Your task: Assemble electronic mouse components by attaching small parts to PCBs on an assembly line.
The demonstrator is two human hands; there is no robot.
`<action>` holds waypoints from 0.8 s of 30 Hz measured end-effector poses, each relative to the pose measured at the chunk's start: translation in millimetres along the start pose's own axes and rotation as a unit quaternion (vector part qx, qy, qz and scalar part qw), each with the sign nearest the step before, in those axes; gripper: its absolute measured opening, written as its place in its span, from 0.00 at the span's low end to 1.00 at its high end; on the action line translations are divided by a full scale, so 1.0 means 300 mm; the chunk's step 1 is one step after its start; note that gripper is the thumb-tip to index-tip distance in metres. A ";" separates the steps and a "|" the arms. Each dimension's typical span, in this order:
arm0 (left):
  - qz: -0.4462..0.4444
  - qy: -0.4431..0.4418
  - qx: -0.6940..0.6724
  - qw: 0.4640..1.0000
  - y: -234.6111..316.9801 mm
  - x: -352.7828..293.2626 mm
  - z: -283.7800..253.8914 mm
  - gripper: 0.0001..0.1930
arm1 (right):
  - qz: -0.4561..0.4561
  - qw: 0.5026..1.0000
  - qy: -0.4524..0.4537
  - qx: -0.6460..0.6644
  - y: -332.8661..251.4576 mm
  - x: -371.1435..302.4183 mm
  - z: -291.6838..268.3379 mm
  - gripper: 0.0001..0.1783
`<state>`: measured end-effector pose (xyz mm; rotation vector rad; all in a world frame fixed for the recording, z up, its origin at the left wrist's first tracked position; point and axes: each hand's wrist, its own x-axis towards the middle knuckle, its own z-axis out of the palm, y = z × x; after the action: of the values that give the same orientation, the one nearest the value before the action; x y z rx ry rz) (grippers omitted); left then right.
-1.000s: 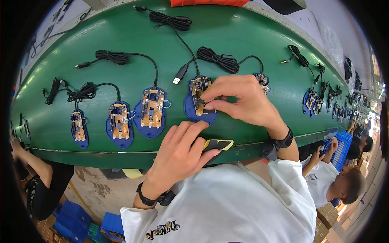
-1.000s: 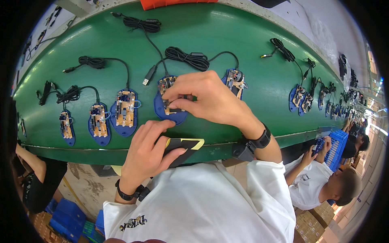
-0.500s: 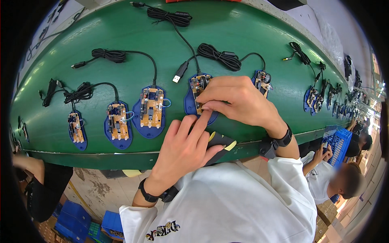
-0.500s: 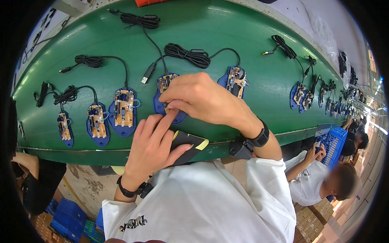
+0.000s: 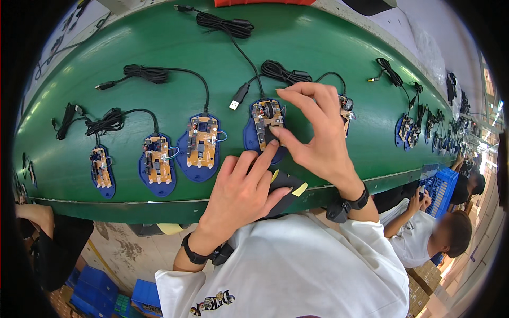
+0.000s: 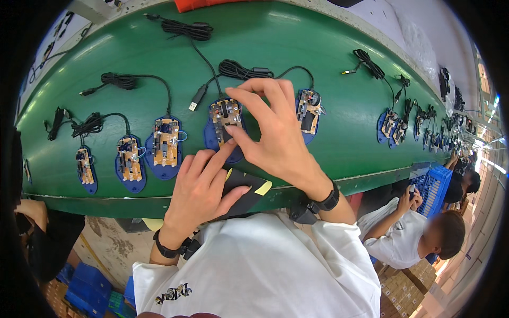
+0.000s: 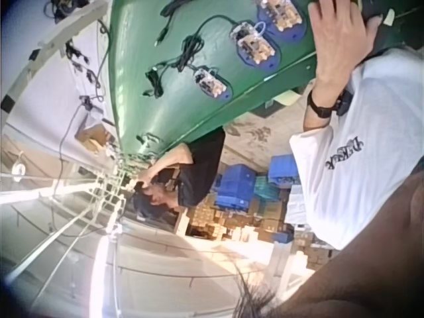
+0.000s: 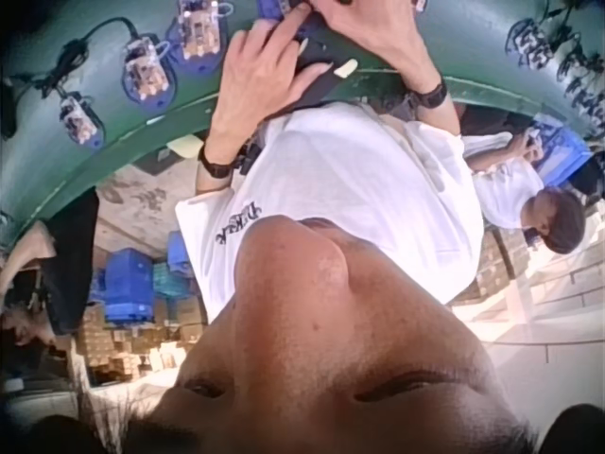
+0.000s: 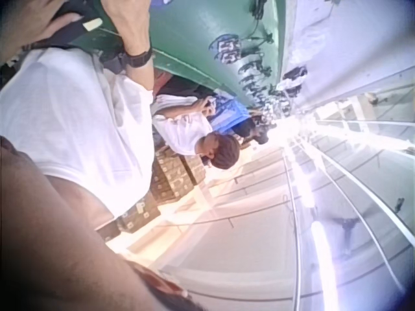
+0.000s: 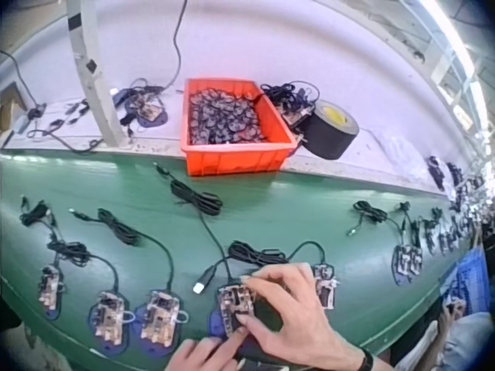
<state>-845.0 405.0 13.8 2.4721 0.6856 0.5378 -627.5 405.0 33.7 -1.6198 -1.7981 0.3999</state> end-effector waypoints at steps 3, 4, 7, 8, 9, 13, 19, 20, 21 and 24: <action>0.003 0.010 0.004 1.000 0.000 -0.016 0.010 0.25 | 0.066 0.998 -0.004 -0.020 -0.001 -0.032 0.048 0.34; -0.001 0.015 0.006 1.000 0.002 -0.016 0.011 0.26 | 0.092 0.996 -0.010 0.000 -0.003 -0.033 0.057 0.36; -0.008 0.014 0.020 1.000 0.008 -0.012 0.008 0.25 | 0.111 0.993 -0.017 -0.044 -0.045 -0.018 0.062 0.38; -0.012 0.008 0.032 0.999 0.009 -0.011 0.006 0.23 | 0.104 0.994 -0.036 -0.027 -0.045 -0.034 0.057 0.39; -0.013 0.011 0.035 0.999 0.009 -0.011 0.005 0.23 | 0.100 0.994 -0.036 -0.027 -0.036 -0.043 0.054 0.39; -0.012 0.002 0.032 0.999 0.008 -0.017 0.005 0.24 | 0.126 0.991 0.033 -0.009 -0.014 -0.067 0.075 0.38; -0.005 0.024 -0.017 1.000 0.001 -0.039 -0.022 0.24 | 0.062 0.997 -0.043 0.003 -0.050 -0.089 0.031 0.39; -0.002 0.046 -0.028 0.999 -0.002 -0.054 -0.037 0.24 | 0.033 0.999 -0.033 0.013 -0.042 -0.076 0.034 0.38; 0.005 0.066 -0.044 0.997 0.000 -0.071 -0.059 0.24 | 0.009 1.000 -0.022 0.019 -0.042 -0.070 0.034 0.37; -0.038 0.114 -0.004 0.993 -0.019 -0.144 -0.154 0.25 | -0.071 0.993 -0.089 -0.039 -0.052 -0.027 0.076 0.33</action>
<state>-904.0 401.9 37.0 2.3885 0.8618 0.8003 -654.1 399.3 24.9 -1.5381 -2.0720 0.4244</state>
